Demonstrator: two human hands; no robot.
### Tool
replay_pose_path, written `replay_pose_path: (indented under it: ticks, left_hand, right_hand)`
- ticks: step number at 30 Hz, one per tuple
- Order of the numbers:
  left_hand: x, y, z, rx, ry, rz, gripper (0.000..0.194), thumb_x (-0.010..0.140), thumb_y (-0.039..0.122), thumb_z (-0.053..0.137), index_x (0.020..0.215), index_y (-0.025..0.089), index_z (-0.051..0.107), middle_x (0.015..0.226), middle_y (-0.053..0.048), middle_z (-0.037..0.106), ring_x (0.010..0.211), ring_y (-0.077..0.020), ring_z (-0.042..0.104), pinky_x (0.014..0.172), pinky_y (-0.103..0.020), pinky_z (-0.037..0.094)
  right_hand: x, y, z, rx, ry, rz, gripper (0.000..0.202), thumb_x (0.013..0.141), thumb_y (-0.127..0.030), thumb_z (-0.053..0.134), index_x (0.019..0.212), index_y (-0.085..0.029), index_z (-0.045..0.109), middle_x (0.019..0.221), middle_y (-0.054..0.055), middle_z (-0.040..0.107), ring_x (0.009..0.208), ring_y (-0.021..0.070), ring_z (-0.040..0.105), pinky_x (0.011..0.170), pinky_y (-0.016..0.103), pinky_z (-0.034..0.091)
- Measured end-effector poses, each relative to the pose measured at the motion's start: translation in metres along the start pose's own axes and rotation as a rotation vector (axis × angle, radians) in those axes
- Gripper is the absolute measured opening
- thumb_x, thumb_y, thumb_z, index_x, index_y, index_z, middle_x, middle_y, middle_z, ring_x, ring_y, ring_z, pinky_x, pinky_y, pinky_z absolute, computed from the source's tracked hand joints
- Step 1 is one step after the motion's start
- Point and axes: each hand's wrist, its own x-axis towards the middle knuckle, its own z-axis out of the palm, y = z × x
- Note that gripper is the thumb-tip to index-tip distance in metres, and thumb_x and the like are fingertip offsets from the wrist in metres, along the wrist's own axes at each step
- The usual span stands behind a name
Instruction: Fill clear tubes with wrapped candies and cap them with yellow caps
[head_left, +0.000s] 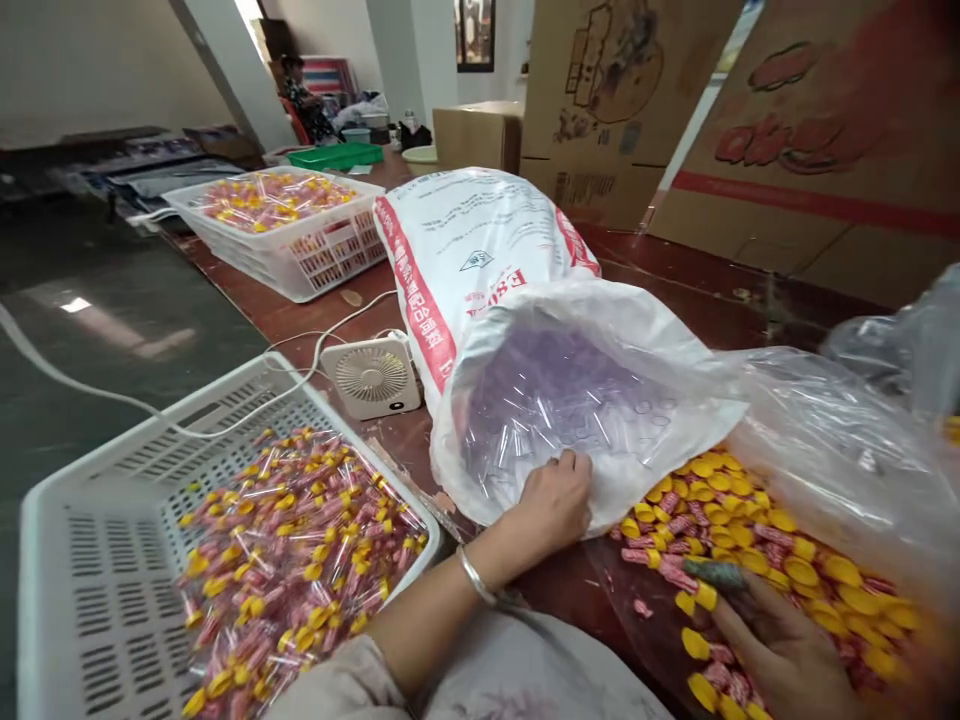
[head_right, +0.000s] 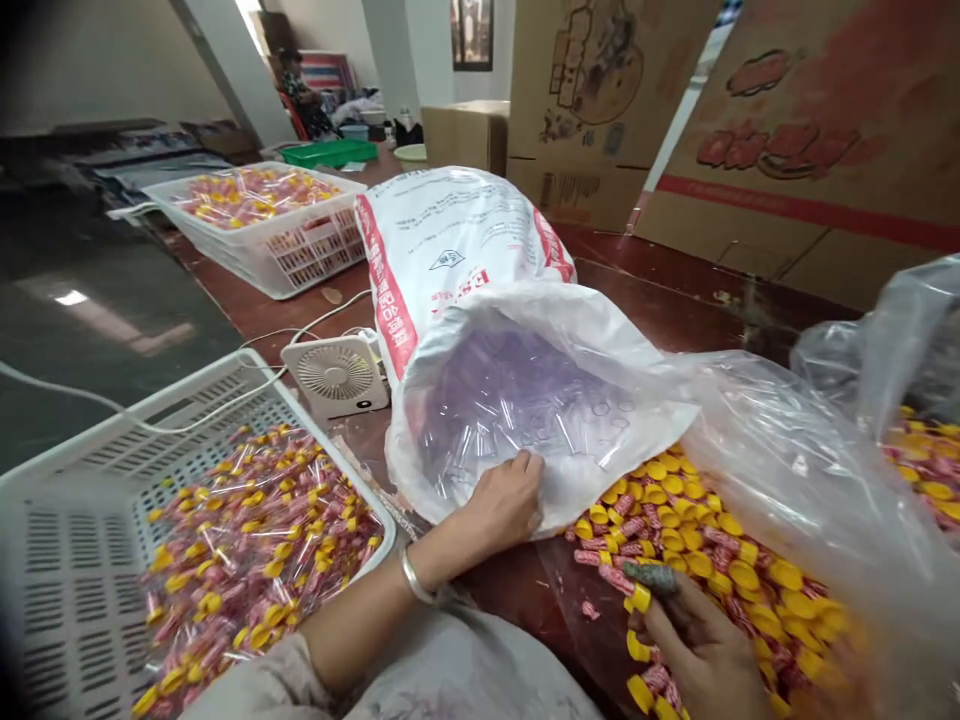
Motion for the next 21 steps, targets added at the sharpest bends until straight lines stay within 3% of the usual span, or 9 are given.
replay_pose_path:
  ticks: [3, 5, 8, 10, 15, 17, 21]
  left_hand:
    - [-0.031, 0.0, -0.005, -0.195, -0.028, 0.09, 0.035, 0.083, 0.023, 0.064, 0.116, 0.015, 0.057, 0.113, -0.009, 0.068, 0.091, -0.0187, 0.069, 0.079, -0.028, 0.056]
    - [-0.046, 0.002, -0.003, -0.427, -0.09, 0.127, 0.034, 0.081, 0.022, 0.067, 0.114, 0.017, 0.061, 0.107, -0.004, 0.071, 0.088, -0.0144, 0.07, 0.076, -0.021, 0.055]
    - [-0.058, 0.003, 0.006, -0.902, -0.167, 0.096, 0.033, 0.082, 0.019, 0.067, 0.114, 0.013, 0.067, 0.111, -0.01, 0.074, 0.098, -0.0199, 0.07, 0.086, -0.027, 0.054]
    - [-0.063, 0.004, 0.011, -1.077, -0.167, 0.072, 0.031, 0.082, 0.021, 0.069, 0.111, 0.012, 0.07, 0.112, -0.012, 0.074, 0.103, -0.0241, 0.069, 0.092, -0.033, 0.053]
    - [-0.073, 0.004, 0.014, -0.993, -0.162, 0.105, 0.022, 0.088, 0.026, 0.064, 0.108, 0.018, 0.068, 0.11, -0.006, 0.072, 0.105, -0.0228, 0.064, 0.096, -0.033, 0.047]
    - [-0.07, 0.001, 0.018, -0.93, -0.205, 0.124, 0.021, 0.093, 0.031, 0.058, 0.109, 0.019, 0.064, 0.108, -0.006, 0.07, 0.102, -0.0218, 0.064, 0.093, -0.032, 0.048]
    - [-0.062, 0.005, 0.029, -0.795, -0.186, 0.187, 0.018, 0.097, 0.034, 0.05, 0.103, 0.02, 0.06, 0.102, -0.006, 0.068, 0.096, -0.0213, 0.064, 0.089, -0.033, 0.049]
  right_hand:
    - [0.003, -0.012, 0.003, 0.046, -0.084, 0.093, 0.049, 0.057, -0.056, 0.085, 0.087, -0.019, 0.074, 0.072, 0.006, 0.076, 0.061, 0.0252, 0.073, 0.055, 0.029, 0.063]
    - [0.002, -0.02, 0.01, 0.061, -0.121, 0.108, 0.049, 0.061, -0.058, 0.083, 0.089, -0.019, 0.074, 0.07, 0.006, 0.075, 0.06, 0.0239, 0.072, 0.056, 0.03, 0.063]
    - [-0.002, -0.029, 0.023, 0.084, -0.201, 0.086, 0.045, 0.068, -0.059, 0.079, 0.091, -0.02, 0.074, 0.07, 0.005, 0.073, 0.059, 0.0217, 0.07, 0.058, 0.03, 0.063]
    - [-0.007, -0.038, 0.031, 0.094, -0.283, 0.075, 0.04, 0.071, -0.056, 0.079, 0.088, -0.021, 0.073, 0.07, 0.004, 0.072, 0.062, 0.0206, 0.07, 0.059, 0.028, 0.061]
    - [-0.012, -0.058, 0.043, 0.118, -0.482, 0.112, 0.03, 0.073, -0.043, 0.08, 0.081, -0.019, 0.066, 0.066, -0.001, 0.066, 0.054, 0.0129, 0.061, 0.05, 0.021, 0.051]
    - [-0.006, -0.054, 0.044, 0.143, -0.528, 0.17, 0.029, 0.075, -0.041, 0.078, 0.07, -0.018, 0.06, 0.056, -0.005, 0.058, 0.044, 0.0086, 0.053, 0.041, 0.018, 0.042]
    - [0.002, -0.04, 0.042, 0.183, -0.568, 0.253, 0.032, 0.074, -0.042, 0.076, 0.068, -0.018, 0.056, 0.052, -0.006, 0.057, 0.036, 0.0058, 0.046, 0.035, 0.016, 0.032]
